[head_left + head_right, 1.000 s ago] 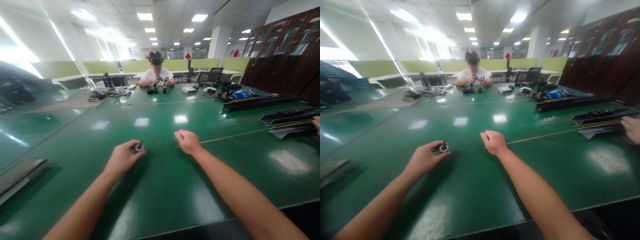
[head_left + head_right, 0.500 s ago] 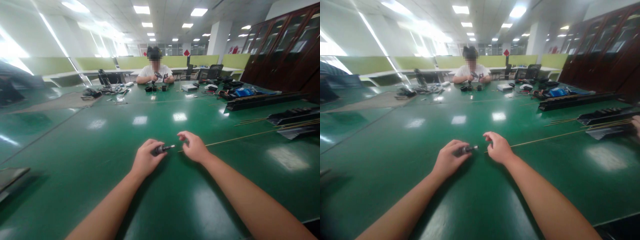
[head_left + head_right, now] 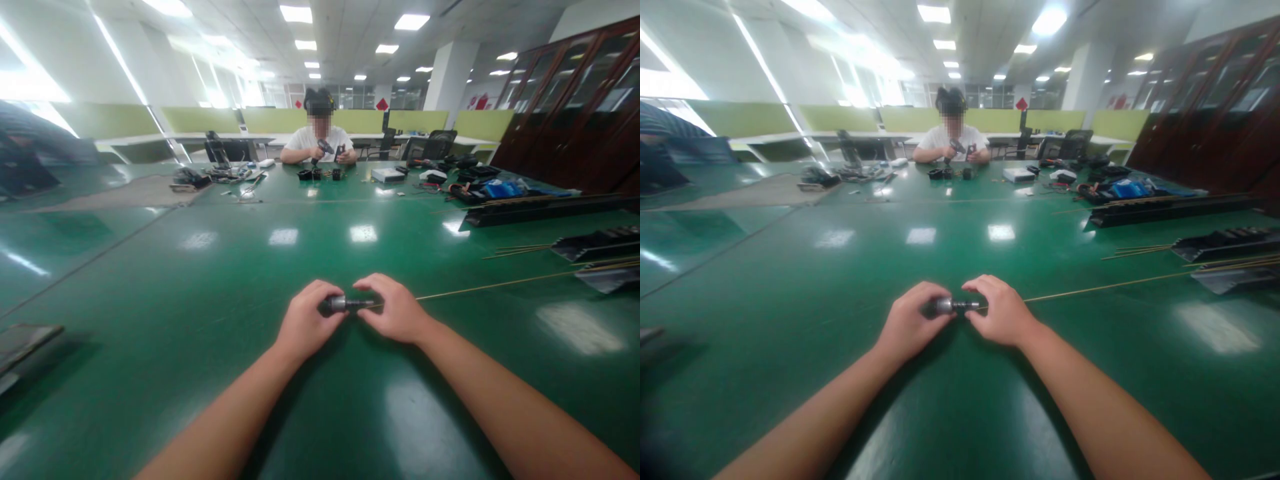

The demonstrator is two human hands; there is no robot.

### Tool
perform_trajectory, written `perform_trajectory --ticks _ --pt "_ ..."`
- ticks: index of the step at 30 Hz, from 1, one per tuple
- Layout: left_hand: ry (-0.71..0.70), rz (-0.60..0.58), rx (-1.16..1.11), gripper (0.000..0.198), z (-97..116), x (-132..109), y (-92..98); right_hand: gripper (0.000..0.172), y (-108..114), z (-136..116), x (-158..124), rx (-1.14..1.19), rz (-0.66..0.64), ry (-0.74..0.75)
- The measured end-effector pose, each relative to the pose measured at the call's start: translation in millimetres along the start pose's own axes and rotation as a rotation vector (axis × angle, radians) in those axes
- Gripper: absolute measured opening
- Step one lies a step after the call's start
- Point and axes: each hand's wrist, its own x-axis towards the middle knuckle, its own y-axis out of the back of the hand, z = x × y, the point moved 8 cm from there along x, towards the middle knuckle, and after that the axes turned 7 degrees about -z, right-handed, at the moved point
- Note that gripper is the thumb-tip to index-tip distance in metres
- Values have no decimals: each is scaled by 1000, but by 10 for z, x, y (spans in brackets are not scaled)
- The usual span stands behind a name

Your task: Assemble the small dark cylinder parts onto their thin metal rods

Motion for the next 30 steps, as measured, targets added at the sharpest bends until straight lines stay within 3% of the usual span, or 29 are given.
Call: perform_trajectory --ticks 22,26,30 --pt "52 -8 -6 20 -55 -12 -31 24 -27 -113 32 5 -30 32" --pt "105 -28 -6 27 -120 -14 -55 30 -8 -99 28 5 -9 26" --pt "177 -99 -60 29 -192 -16 -138 52 57 -52 14 20 71 -24"
